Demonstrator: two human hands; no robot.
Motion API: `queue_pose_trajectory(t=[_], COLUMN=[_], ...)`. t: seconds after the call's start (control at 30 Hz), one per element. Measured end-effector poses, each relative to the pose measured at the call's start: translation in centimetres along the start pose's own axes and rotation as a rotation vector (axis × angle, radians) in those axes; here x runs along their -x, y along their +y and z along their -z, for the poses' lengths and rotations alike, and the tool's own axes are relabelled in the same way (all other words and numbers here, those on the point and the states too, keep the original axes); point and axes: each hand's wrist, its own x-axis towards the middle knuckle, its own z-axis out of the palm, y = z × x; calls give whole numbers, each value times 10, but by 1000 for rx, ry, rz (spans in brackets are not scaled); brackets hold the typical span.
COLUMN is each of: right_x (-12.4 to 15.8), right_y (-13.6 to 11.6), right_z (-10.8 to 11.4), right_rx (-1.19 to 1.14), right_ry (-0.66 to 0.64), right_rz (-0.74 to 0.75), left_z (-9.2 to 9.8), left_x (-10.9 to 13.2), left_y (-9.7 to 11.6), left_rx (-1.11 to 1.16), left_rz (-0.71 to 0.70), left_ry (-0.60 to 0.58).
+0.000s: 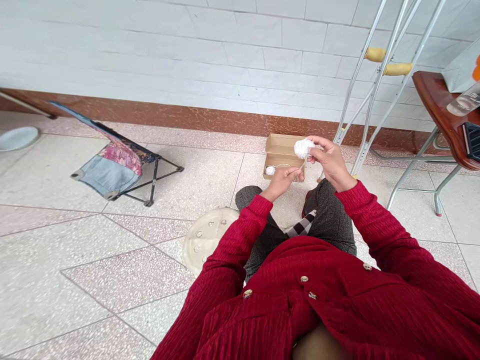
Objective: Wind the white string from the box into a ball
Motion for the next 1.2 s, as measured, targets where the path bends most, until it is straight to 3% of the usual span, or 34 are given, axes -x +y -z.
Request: queue_pose_trajectory(t=[0.1,0.2,0.33,0.5,0.63,0.77,0.97,1.1,1.2], right_x=[16,32,36,14,-8,-16,-4,20,41], right_y=[6,21,46,77,88,77,33,15,24], right_z=[1,5,15,20,12,3,-3,-1,7], right_rx=[50,67,104,347,385,121,-188,-243,-137], right_ry=[-108,-194,-156,-30,116,146,27,-121,-247], right_rz=[-59,-180,-271,-86,20,-39,-197,-309,-408], left_z=[16,33,44,34,22,13,3,8,18], left_x=[-16,-30,-37,-32,-23,-9,10,11,10], left_y=[2,10,26,40,42,38,23,9,2], left_rx=[-183,-354,-480,-599,-495,-227,-53,-105,-293], left_rz=[0,-90,-159,-78,47,107,41,73,30], left_ry=[82,16,-23,10,64,89,100,85,23])
